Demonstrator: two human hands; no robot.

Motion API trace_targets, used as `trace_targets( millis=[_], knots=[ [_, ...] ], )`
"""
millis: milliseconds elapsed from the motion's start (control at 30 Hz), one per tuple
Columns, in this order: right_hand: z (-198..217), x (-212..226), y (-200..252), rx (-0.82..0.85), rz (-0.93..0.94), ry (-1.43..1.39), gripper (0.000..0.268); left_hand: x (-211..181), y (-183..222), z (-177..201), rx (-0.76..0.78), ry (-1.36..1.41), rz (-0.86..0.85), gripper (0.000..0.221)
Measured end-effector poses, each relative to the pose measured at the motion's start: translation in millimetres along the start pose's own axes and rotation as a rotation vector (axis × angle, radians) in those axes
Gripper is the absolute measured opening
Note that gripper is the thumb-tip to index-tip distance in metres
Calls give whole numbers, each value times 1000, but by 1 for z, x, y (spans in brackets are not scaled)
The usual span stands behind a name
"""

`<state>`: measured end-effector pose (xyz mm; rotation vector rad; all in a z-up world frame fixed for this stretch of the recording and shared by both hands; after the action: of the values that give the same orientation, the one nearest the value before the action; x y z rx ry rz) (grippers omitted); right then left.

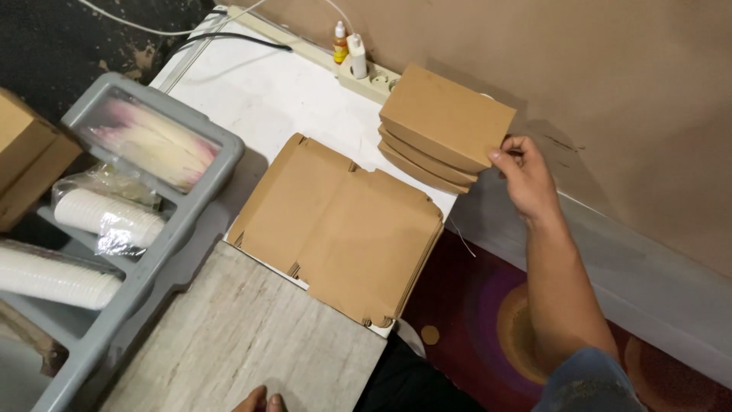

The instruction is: Fold cardboard boxes and pack them with wrapped food items and plastic cutlery

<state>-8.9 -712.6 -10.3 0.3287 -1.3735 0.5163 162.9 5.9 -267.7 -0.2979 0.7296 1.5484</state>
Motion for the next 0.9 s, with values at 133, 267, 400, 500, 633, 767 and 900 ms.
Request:
trace_targets(
  millis=[133, 267, 400, 500, 633, 767, 900],
  knots=[
    [13, 11, 17, -142, 160, 156, 19, -110, 46, 56, -179, 145, -316, 35],
    [-20, 39, 67, -105, 433, -304, 14, -220, 88, 113, -257, 37, -305, 23],
    [-149, 49, 132, 447, 314, -434, 2, -231, 94, 137, -272, 60, -235, 21],
    [-239, 89, 204, 889, 343, -436, 25, -231, 101, 150, -241, 176, -285, 25],
    [-327, 122, 279, 1232, 317, -258, 30, -221, 111, 158, 19, 403, -302, 23],
    [-384, 162, 336, 1474, 434, -228, 50, -202, 114, 197, 200, 470, -434, 23],
    [-427, 139, 356, 1482, 284, -227, 31, -154, 74, 358, -198, 639, -405, 23]
  ],
)
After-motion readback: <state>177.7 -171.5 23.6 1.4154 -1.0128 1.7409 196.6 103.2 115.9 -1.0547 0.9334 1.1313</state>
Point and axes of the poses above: each hand's wrist, its own y-axis away from the middle knuckle, its own z-axis out of the back of the hand, x = y × z, the point moved 10 cm from there along -y, towards the middle knuckle, and after that the axes turned 6 degrees about z, right-handed, at the moved point
